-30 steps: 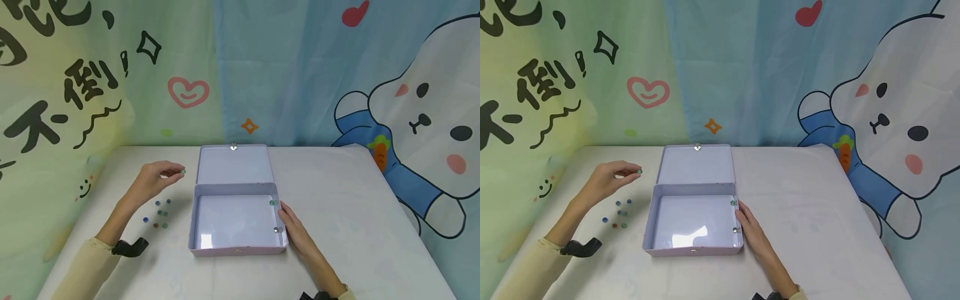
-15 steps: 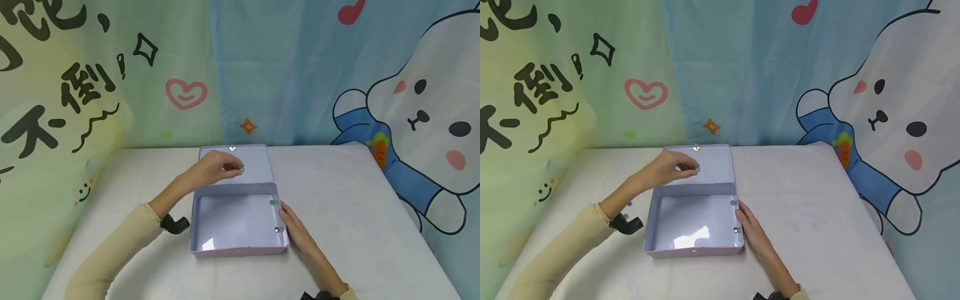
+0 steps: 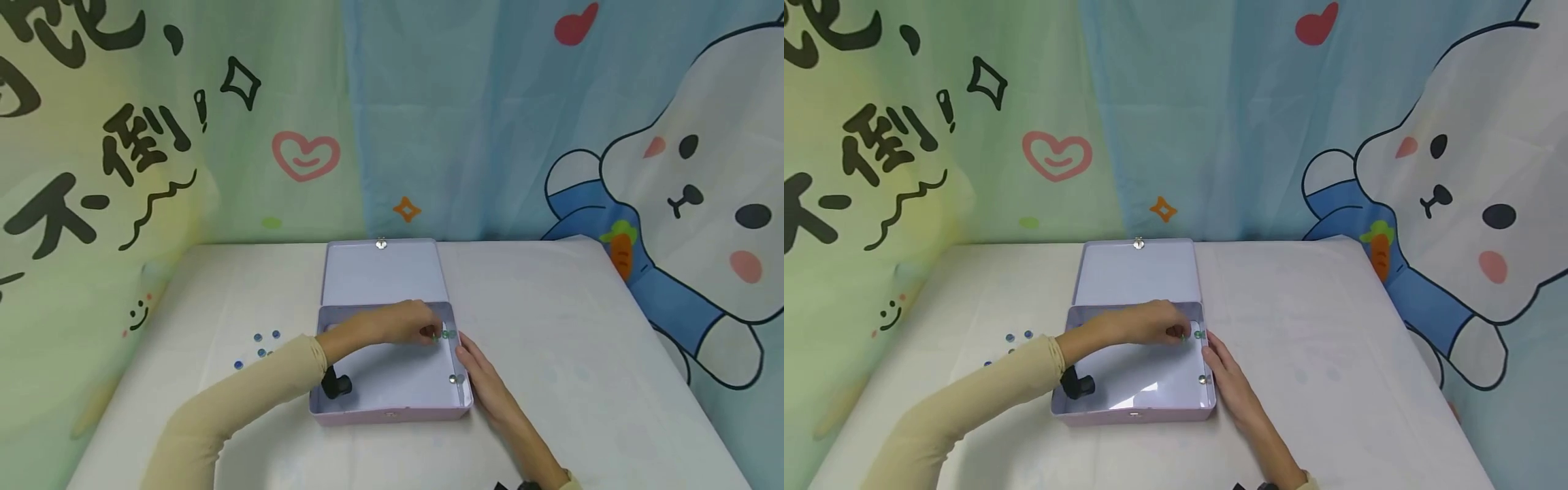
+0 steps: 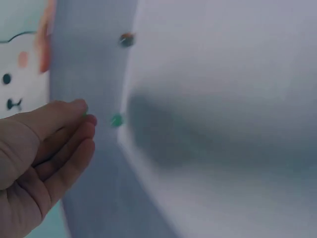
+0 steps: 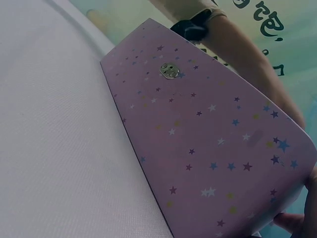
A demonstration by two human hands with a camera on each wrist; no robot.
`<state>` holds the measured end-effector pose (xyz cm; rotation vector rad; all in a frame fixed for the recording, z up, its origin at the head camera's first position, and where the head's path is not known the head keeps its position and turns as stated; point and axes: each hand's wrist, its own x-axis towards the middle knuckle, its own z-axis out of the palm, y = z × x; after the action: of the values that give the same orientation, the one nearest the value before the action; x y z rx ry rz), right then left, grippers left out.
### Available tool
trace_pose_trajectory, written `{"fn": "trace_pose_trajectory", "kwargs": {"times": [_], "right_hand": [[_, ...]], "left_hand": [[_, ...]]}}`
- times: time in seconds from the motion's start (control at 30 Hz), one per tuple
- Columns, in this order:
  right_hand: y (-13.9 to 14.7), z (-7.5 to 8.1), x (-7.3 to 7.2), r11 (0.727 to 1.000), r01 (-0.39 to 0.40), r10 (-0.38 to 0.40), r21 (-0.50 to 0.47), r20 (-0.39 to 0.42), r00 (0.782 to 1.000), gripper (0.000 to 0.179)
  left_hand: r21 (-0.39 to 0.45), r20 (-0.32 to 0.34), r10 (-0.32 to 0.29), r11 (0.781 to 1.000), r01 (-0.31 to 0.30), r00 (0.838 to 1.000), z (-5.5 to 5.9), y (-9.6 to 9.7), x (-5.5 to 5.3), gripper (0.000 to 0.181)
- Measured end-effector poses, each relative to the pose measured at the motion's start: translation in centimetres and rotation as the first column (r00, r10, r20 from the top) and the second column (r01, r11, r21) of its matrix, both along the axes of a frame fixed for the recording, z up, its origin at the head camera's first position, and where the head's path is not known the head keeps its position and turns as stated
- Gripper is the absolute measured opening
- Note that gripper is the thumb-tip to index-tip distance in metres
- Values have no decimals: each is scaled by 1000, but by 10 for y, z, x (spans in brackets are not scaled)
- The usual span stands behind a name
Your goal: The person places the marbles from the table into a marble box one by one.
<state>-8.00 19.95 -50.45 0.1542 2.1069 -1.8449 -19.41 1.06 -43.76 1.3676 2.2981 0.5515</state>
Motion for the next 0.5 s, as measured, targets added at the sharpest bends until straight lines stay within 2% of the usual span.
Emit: {"fn": "trace_pose_trajectory", "kwargs": {"times": [0.13, 0.27, 0.5], "right_hand": [[0, -1, 0, 1000, -4, 4, -8, -10, 1000, 61], [0, -1, 0, 1000, -11, 11, -13, -15, 1000, 61], [1, 0, 0, 1000, -7, 7, -10, -11, 1000, 61]], "left_hand": [[-61, -10, -26, 998, 26, 1000, -13, 6, 7, 18], [-102, -25, 5, 995, -7, 1000, -24, 9, 11, 16], [-102, 5, 33, 994, -32, 999, -32, 11, 9, 15]]}}
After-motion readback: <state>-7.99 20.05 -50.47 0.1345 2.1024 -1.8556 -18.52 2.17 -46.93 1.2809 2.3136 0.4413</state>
